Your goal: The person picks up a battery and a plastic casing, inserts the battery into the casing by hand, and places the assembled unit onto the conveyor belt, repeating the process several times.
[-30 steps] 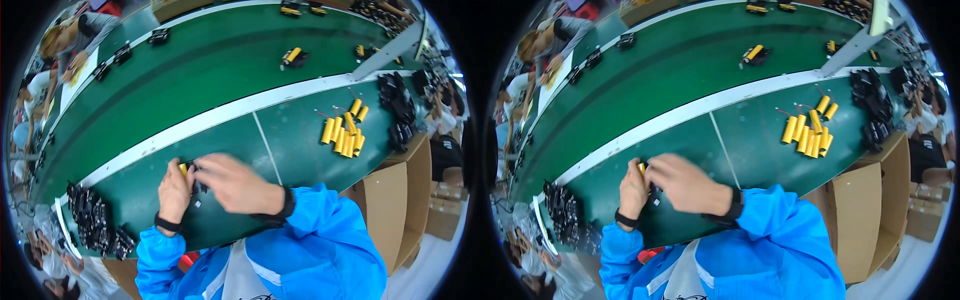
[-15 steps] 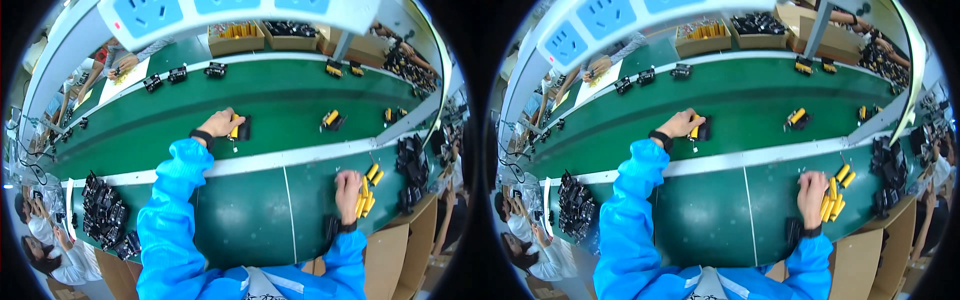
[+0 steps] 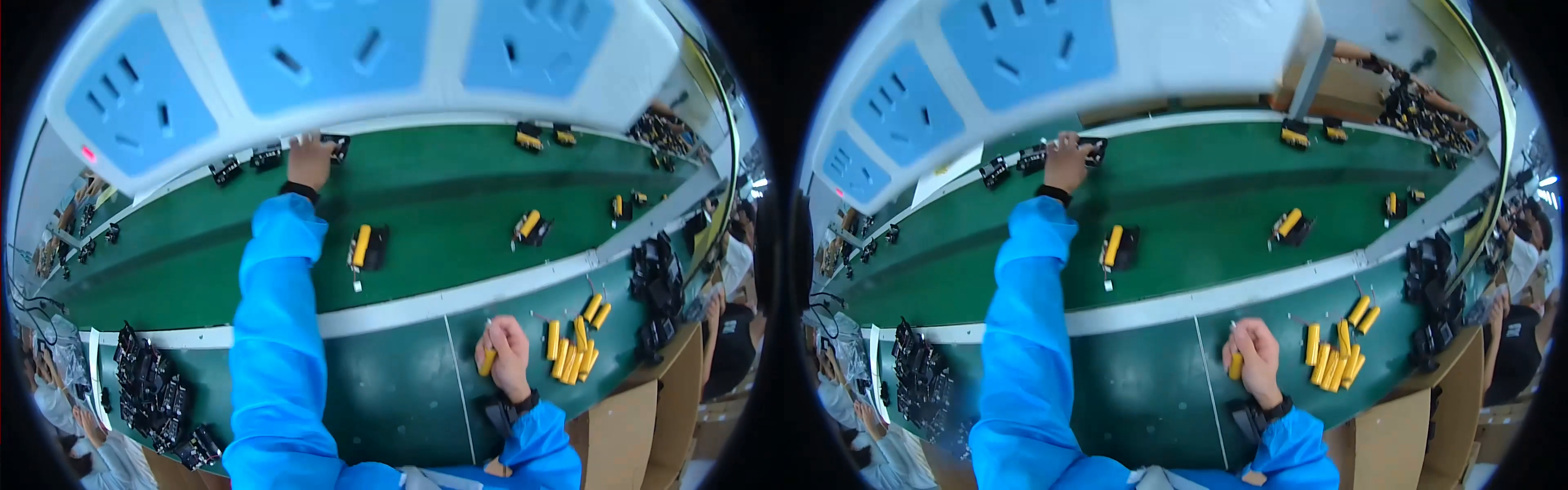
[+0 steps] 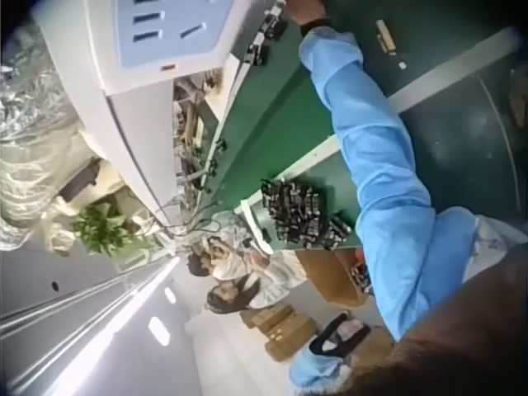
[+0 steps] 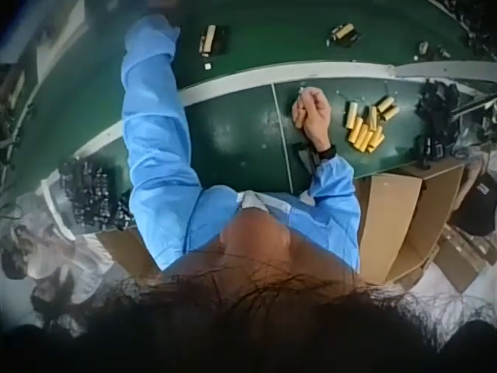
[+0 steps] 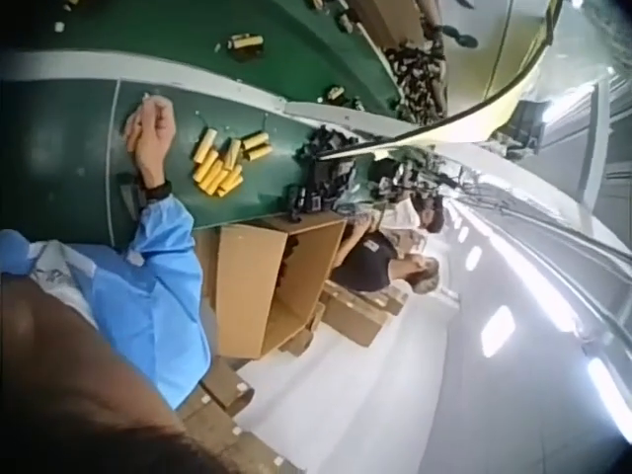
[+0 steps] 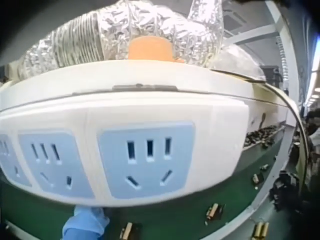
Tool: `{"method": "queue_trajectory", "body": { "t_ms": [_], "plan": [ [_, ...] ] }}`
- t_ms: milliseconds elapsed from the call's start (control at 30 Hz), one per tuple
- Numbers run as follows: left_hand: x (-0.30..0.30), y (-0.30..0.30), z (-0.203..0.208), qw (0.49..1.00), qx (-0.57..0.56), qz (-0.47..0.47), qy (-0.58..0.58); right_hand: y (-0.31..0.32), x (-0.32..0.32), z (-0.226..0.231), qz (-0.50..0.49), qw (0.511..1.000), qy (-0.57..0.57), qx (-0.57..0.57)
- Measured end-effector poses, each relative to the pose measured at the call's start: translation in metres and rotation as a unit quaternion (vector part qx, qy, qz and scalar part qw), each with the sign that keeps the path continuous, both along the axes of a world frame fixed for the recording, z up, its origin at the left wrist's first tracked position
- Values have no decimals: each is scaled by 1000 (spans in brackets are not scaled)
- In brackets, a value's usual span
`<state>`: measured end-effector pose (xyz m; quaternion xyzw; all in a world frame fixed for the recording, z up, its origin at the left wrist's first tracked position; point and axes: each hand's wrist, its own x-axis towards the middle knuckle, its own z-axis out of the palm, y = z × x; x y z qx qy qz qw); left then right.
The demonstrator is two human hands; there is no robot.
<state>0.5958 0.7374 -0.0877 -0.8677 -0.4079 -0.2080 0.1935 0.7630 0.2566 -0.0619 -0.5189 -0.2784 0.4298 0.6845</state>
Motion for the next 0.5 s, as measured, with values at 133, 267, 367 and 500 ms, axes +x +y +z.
{"method": "queue_trajectory", "body": {
  "t_ms": [133, 267, 367, 500],
  "plan": [
    [-52, -116, 96, 989, 7, -137, 53, 16, -14, 14, 46, 998, -11, -39],
    [-89, -239, 129, 959, -91, -246, 108, 27, -37, 14, 134, 990, -35, -13],
    [-115, -313, 121, 946, -116, -266, 142, 29, -56, 15, 203, 979, -15, -8],
    [-153, -363, 90, 927, -157, -302, 157, 17, -77, 8, 297, 945, 118, -69]
  ]
}}
